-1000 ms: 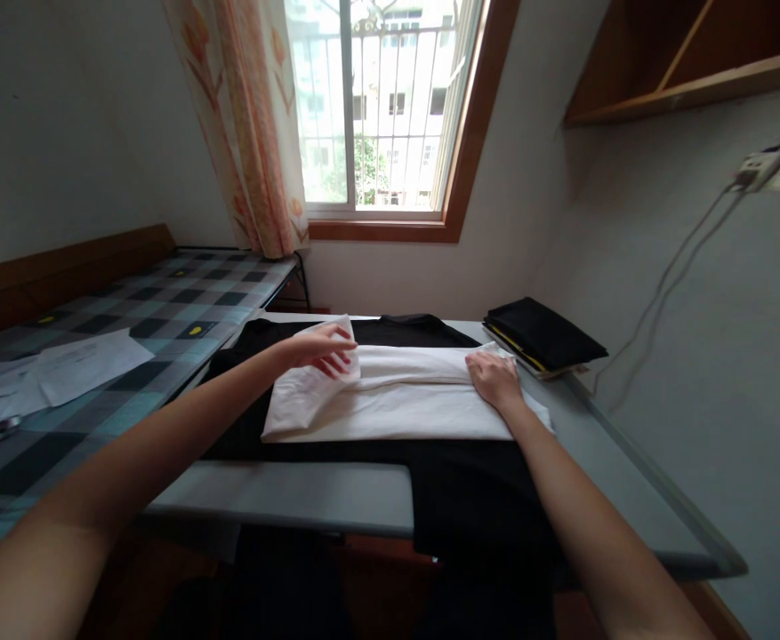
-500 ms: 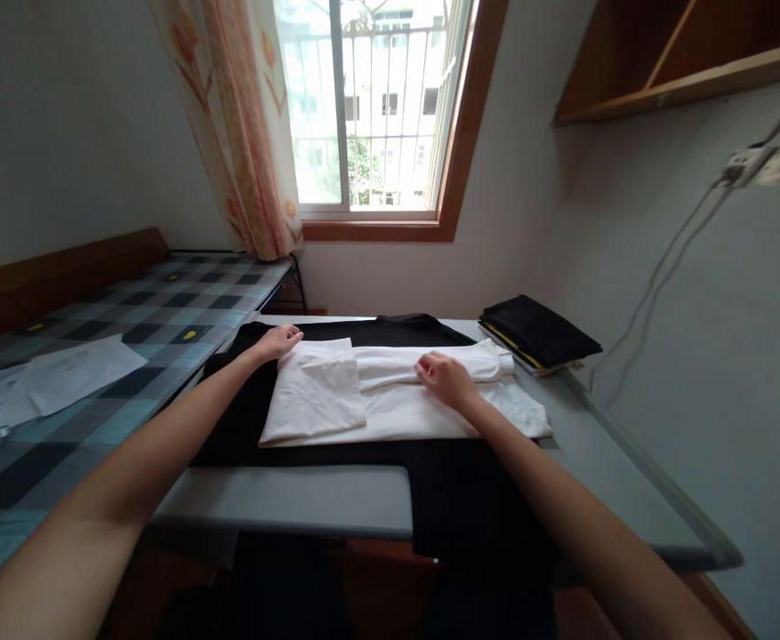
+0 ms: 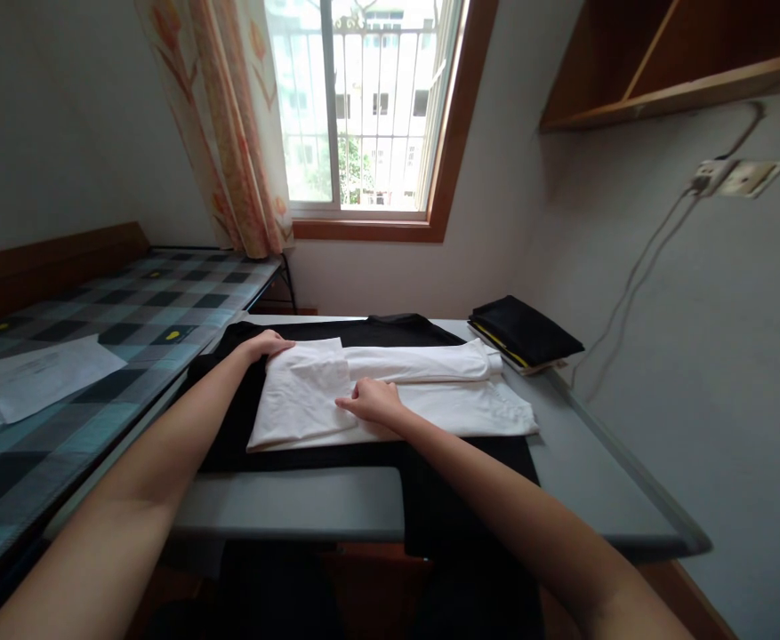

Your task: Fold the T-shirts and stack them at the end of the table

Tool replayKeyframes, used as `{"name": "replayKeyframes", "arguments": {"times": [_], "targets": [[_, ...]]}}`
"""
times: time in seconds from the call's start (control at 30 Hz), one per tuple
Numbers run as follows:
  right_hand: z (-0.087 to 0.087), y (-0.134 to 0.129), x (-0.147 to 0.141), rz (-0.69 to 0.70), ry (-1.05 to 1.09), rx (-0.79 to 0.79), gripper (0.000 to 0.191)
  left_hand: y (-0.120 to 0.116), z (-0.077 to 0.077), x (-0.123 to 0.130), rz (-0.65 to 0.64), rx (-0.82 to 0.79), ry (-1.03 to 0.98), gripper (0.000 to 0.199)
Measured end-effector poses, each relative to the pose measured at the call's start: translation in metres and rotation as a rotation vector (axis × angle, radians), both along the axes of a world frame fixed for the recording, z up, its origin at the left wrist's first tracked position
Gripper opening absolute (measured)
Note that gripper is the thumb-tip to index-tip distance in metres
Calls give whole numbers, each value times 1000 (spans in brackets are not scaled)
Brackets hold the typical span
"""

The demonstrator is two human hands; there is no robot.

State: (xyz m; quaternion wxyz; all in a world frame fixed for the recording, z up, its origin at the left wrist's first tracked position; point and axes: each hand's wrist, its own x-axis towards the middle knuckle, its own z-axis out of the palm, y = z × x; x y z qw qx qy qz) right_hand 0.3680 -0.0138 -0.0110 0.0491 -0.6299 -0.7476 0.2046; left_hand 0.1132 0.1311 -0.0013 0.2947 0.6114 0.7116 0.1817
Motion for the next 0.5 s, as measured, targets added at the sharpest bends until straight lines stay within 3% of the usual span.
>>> {"name": "replayKeyframes", "arguments": {"times": [0.2,0.37,0.4,0.5], "targets": [[-8,2,-5,-14,182,-13,26,5,8,1,18,-75,-312,41],[-8,-3,-6,10,304,-6,68,10,8,2,110,-151,-521,30],[-7,-5,-6,46,313,-7,66,10,8,3,107,-140,-529,28],[-2,-10,-5,144,341,-31,35,9,8,3,74,-106,-564,23]]}}
